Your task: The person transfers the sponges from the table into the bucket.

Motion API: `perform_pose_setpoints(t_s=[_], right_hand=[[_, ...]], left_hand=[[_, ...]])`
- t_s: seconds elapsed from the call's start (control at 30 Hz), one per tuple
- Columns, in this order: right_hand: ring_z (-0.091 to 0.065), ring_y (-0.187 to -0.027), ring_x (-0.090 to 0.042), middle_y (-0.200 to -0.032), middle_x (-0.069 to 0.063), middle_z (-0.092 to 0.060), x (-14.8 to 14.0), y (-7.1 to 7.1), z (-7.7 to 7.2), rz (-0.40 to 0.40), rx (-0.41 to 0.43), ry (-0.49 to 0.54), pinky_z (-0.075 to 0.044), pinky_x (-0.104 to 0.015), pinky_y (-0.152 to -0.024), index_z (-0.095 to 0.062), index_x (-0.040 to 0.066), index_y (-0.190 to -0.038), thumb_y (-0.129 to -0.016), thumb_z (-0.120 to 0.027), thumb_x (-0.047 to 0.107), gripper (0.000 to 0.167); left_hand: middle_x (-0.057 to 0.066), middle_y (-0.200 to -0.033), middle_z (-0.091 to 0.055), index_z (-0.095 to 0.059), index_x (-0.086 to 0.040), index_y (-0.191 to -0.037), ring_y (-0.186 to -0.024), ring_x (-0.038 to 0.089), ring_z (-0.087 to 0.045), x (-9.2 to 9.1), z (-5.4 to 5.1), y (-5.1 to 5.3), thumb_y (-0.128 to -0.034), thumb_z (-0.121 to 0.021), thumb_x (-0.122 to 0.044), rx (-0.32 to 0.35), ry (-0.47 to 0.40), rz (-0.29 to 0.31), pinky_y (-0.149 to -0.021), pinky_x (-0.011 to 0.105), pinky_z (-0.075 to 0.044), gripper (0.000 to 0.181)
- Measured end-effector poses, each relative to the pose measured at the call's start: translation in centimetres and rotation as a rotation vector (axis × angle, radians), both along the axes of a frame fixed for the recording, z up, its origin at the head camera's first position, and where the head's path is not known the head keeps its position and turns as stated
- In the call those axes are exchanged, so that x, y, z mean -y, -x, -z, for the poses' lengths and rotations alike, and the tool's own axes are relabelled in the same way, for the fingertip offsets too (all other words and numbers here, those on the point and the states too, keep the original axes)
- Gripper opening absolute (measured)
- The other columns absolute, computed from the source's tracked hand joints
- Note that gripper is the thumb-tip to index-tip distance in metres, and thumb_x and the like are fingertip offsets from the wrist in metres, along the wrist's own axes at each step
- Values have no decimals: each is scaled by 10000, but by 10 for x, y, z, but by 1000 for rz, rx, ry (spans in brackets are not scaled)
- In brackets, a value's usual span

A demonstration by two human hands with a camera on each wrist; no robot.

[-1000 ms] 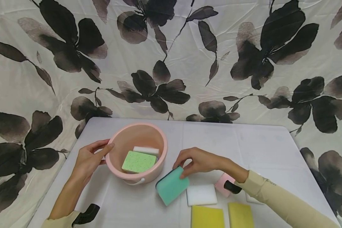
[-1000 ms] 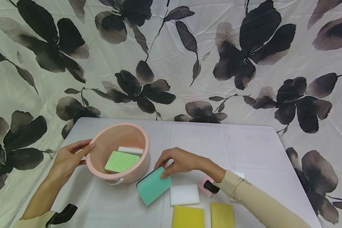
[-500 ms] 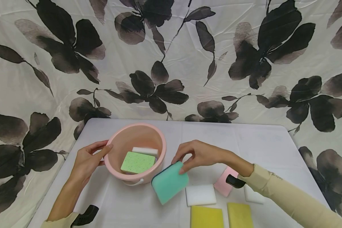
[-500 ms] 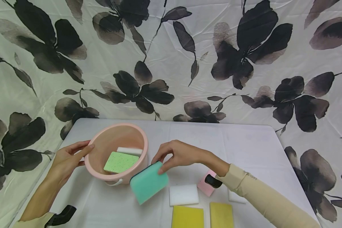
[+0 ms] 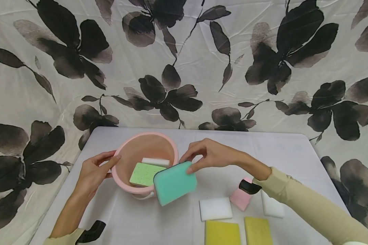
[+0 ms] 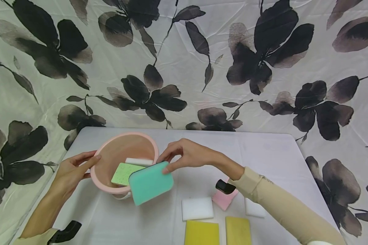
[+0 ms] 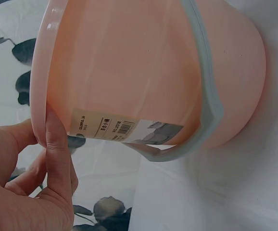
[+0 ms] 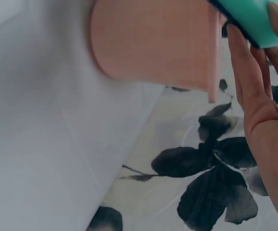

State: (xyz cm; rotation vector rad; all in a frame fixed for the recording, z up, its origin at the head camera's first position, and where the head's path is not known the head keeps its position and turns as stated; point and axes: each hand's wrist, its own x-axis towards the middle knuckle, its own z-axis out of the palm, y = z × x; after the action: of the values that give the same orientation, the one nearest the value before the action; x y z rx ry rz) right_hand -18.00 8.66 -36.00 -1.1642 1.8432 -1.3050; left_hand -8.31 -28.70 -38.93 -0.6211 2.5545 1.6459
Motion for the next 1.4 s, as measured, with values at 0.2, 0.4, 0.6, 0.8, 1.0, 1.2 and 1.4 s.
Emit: perform_pose_setpoints(t_s=[0.2,0.4,0.6,0.8,1.0,1.2,1.4], right_hand=[[-684,-1045,-240,-1075,-67,-703,8,6,-7,39,-3,35,-592,-395,-899,-772,67,-1172,-861,-835,83,318],[-692,-1045,-210,-1114,-34,-721,19,11,-9,83,-27,27,-571,-369,-952,-769,74,-1176,-871,-831,104,313],[-692,-1024,-188,-1102,-20,-733,31,16,-8,137,-51,34,-569,-340,-948,-773,71,-1163,-874,-831,117,298],[-687,-1001,-185,-1094,-32,-742,43,19,-8,191,-35,25,-576,-341,-926,-767,40,-1159,-881,-822,116,294],[-690,-978,-155,-1080,-19,-750,55,23,-6,271,-44,-23,-579,-290,-869,-769,52,-1166,-883,-824,143,302],[-681,-964,-133,-1071,-22,-753,68,26,-5,332,-101,-72,-578,-261,-797,-776,60,-1160,-884,-829,179,305],[-693,-930,-119,-1050,-47,-764,84,27,-6,358,-178,-95,-569,-219,-801,-782,43,-1139,-881,-833,179,296]], left_hand=[[197,-1448,-529,-534,-19,-1469,-833,-16,-652,0,0,0,-996,-664,-448,1,0,-4,-723,208,-595,651],[191,-1414,-552,-547,-20,-1458,-831,-14,-648,0,1,-1,-990,-674,-444,-8,1,-6,-714,215,-598,644],[190,-1415,-547,-551,-17,-1453,-831,-14,-648,0,2,0,-987,-676,-451,-8,1,1,-711,215,-598,650],[188,-1409,-549,-552,-18,-1453,-838,-13,-644,0,0,-1,-988,-672,-454,-8,5,4,-715,215,-598,648],[182,-1372,-565,-561,-12,-1441,-836,-8,-651,0,0,-1,-983,-681,-450,-25,7,9,-715,218,-600,645],[175,-1373,-562,-551,-19,-1451,-840,-5,-645,1,1,-1,-987,-676,-446,-11,1,12,-719,213,-597,643],[184,-1409,-543,-534,-12,-1465,-837,-19,-637,1,2,0,-997,-673,-417,-6,-10,8,-710,201,-592,635]])
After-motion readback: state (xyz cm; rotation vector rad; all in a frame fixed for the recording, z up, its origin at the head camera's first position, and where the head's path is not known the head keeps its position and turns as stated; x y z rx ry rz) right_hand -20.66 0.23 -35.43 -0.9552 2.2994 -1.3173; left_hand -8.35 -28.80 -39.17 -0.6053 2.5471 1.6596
